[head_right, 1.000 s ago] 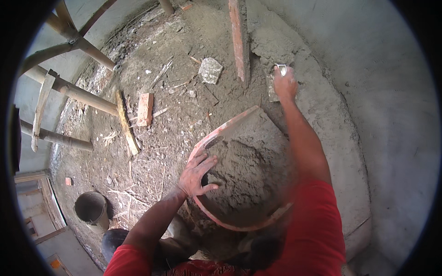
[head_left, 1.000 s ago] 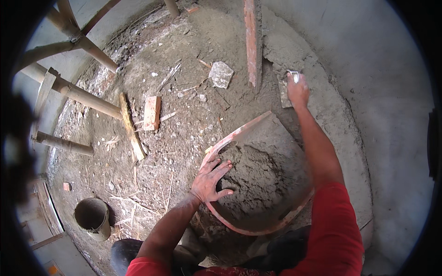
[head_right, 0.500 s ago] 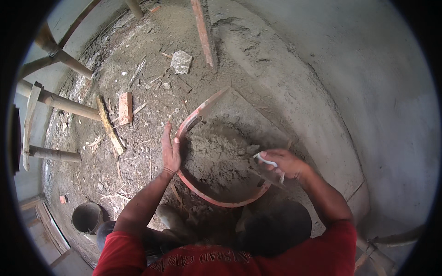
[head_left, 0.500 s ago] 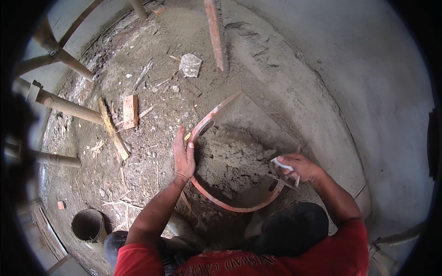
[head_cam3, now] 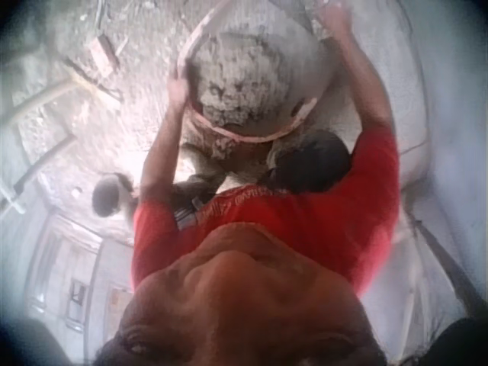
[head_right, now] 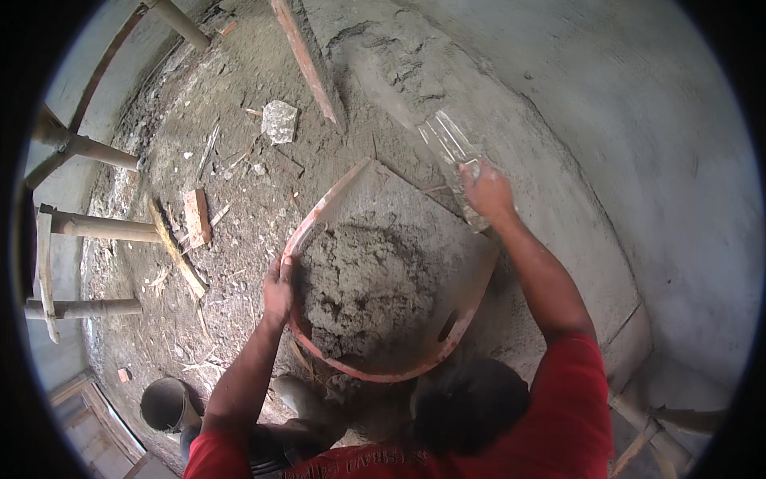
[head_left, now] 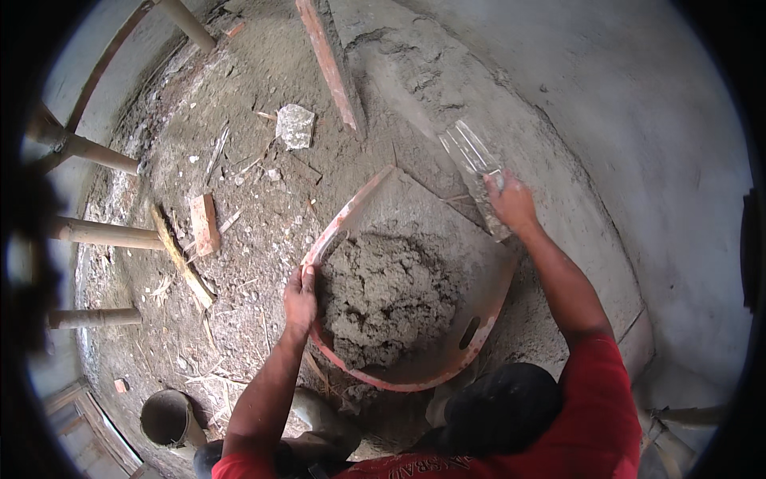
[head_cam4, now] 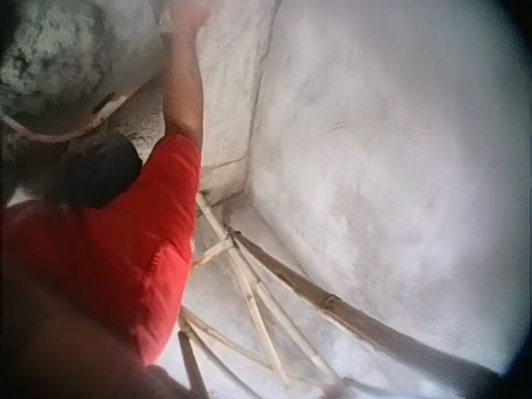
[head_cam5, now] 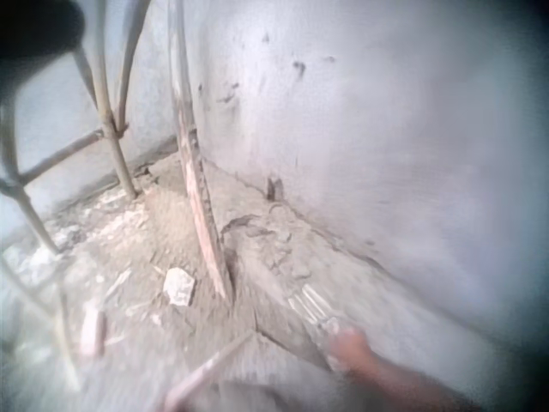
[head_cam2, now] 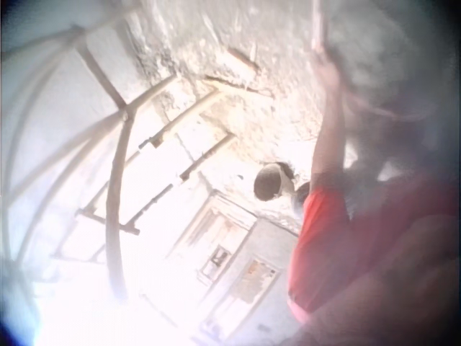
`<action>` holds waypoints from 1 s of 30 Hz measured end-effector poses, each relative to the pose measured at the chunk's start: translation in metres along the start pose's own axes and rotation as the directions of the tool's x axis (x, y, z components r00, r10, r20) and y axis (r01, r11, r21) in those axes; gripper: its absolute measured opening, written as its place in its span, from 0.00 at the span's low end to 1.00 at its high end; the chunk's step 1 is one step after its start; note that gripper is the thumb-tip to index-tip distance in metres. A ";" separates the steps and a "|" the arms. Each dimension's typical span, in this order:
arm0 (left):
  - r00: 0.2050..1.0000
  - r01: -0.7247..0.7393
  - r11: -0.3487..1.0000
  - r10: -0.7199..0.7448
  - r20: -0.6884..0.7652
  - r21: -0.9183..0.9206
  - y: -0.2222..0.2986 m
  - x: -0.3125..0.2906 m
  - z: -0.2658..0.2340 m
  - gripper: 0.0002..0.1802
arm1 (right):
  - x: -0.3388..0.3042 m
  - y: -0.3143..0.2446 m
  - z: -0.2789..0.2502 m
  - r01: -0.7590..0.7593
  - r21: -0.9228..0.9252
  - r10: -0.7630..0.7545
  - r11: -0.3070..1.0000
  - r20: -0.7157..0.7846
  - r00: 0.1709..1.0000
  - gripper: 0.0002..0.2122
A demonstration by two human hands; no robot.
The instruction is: The person uses a trowel to scrape cement into a scoop, carries the scoop and a bucket to an outdoor area, and then mixes the cement on the ground using a hoe.
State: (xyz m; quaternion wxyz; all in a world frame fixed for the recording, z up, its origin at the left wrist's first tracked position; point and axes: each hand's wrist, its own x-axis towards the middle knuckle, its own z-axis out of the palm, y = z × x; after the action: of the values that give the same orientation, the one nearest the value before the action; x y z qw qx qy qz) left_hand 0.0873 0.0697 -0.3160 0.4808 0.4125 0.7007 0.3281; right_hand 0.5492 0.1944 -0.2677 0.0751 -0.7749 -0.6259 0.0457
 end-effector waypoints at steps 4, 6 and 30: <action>0.989 0.136 0.991 -0.135 -0.068 0.007 -0.006 -0.002 -0.007 0.21 | 0.097 -0.086 0.036 -0.250 0.152 0.219 0.956 0.194 0.956 0.30; 0.991 0.106 0.993 -0.102 -0.084 0.051 0.010 -0.003 -0.002 0.20 | 0.164 -0.118 0.042 -0.297 0.223 0.270 0.928 0.144 0.952 0.30; 0.990 -0.020 0.985 0.043 -0.133 0.170 -0.017 0.008 -0.005 0.23 | 0.041 -0.066 -0.082 0.113 0.400 -0.035 0.910 -0.196 0.980 0.26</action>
State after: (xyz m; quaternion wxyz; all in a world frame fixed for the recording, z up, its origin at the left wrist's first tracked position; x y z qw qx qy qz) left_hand 0.0770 0.0685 -0.3323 0.3902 0.4393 0.7504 0.3026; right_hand 0.5078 0.2435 -0.1749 0.2947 -0.7186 -0.6218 0.1007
